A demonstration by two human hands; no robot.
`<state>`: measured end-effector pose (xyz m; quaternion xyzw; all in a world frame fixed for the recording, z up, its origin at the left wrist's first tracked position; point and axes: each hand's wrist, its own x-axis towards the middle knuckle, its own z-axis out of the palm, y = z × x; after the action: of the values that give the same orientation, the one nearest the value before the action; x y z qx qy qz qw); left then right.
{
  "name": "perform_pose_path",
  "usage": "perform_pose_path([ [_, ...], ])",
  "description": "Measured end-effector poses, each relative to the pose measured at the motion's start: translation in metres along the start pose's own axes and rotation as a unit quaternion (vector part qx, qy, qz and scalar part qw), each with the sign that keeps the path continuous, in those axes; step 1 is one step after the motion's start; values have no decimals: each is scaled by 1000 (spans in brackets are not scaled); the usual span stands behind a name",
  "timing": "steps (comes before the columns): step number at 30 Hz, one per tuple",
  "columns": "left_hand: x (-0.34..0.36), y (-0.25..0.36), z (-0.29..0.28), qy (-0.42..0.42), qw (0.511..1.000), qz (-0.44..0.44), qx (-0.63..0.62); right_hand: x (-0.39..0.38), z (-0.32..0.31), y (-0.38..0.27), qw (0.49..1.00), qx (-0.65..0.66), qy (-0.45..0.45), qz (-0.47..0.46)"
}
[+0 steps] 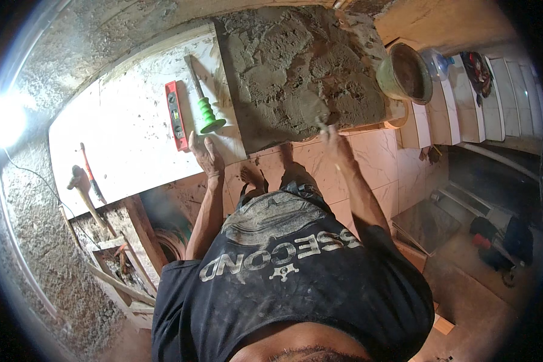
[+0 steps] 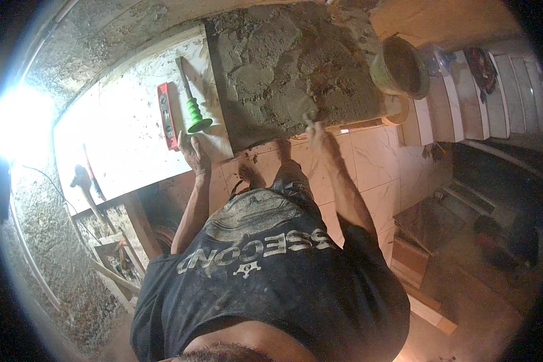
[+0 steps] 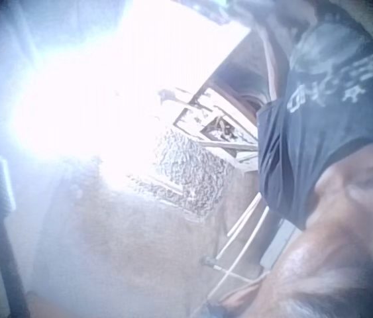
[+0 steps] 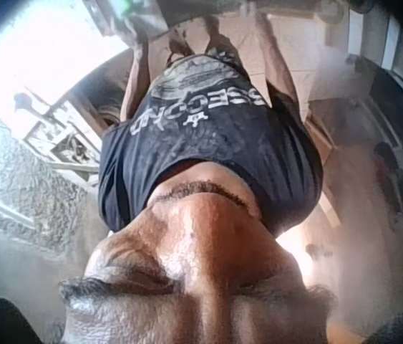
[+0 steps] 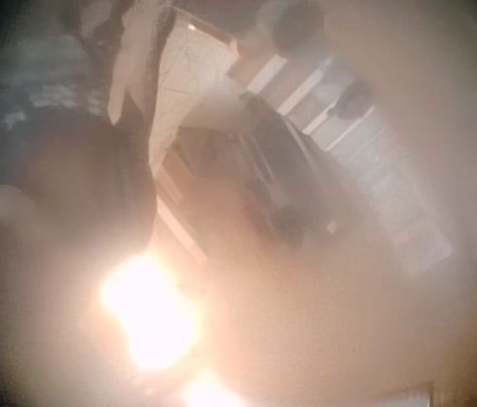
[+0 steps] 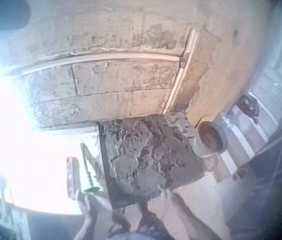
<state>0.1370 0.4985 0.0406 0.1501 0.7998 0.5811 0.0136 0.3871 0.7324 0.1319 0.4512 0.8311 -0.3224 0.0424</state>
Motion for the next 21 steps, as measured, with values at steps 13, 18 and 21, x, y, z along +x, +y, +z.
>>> perform_pose_path([
  [13,0,2,6,-2,1000,-9,-28,27,50,6,986,123,65,-93],
  [18,2,-7,2,0,1000,1,-12,32,6,43,998,-39,7,-53],
  [21,2,-1,0,19,997,-23,-64,31,-46,80,996,-59,46,-50],
])
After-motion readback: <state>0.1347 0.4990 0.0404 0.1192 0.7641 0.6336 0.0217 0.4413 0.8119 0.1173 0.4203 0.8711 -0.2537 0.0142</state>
